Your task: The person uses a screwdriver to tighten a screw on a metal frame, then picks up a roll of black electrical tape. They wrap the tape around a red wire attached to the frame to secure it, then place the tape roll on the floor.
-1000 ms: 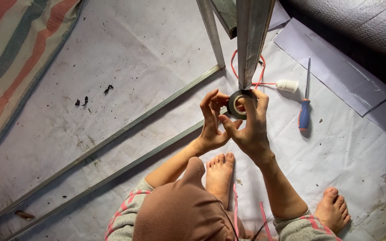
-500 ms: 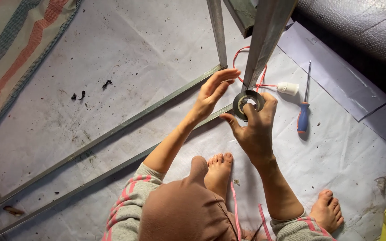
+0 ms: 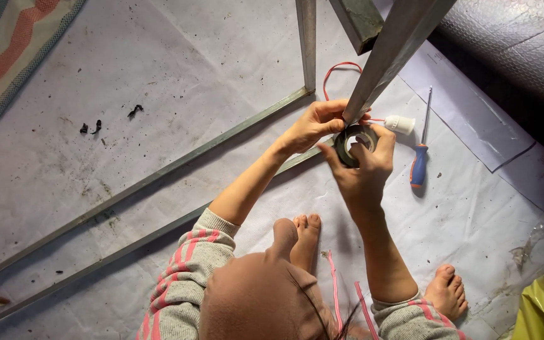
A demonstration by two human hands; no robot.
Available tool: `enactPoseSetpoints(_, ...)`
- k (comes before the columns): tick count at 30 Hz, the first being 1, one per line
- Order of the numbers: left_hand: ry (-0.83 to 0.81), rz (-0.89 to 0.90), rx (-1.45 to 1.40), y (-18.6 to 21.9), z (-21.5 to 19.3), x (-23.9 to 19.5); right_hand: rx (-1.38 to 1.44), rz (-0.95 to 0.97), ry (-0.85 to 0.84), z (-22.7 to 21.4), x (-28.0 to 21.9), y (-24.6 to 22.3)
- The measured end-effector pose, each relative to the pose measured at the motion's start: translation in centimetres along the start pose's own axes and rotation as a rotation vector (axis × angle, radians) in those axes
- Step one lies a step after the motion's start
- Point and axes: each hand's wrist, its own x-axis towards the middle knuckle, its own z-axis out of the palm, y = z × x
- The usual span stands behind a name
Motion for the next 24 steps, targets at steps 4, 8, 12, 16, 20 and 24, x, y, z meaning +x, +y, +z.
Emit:
enactPoseSetpoints(4,0.042,-0.009,-0.012,-1.2,-0.4,-0.2,0.026,-0.039,0.006,-0.3,0.6,0.8)
enactPoseSetpoints(8,0.152,0.046,0.002,-5.5,-2.1,-0.9,0.012,-0.084,-0.01,-0.5,0.7,1.8)
enactPoseSetpoints(12,0.272,0.084,0.031,-7.5,-1.8,-1.7,-0.007,-0.169,-0.024,-1.3,1.4,2.1)
enactPoseSetpoints(16,0.336,0.148,0.078,-6.4,0.5,-1.6,-0.05,-0.222,-0.039,-1.7,1.6,2.7)
enactPoseSetpoints(20,0.395,0.192,0.14,-6.4,1.3,-1.8,-0.115,-0.269,-0.03,-2.0,2.0,2.0)
enactPoseSetpoints(24,0.449,0.209,0.169,-5.5,2.5,-1.8,-0.118,-0.266,-0.035,-2.1,2.1,1.8)
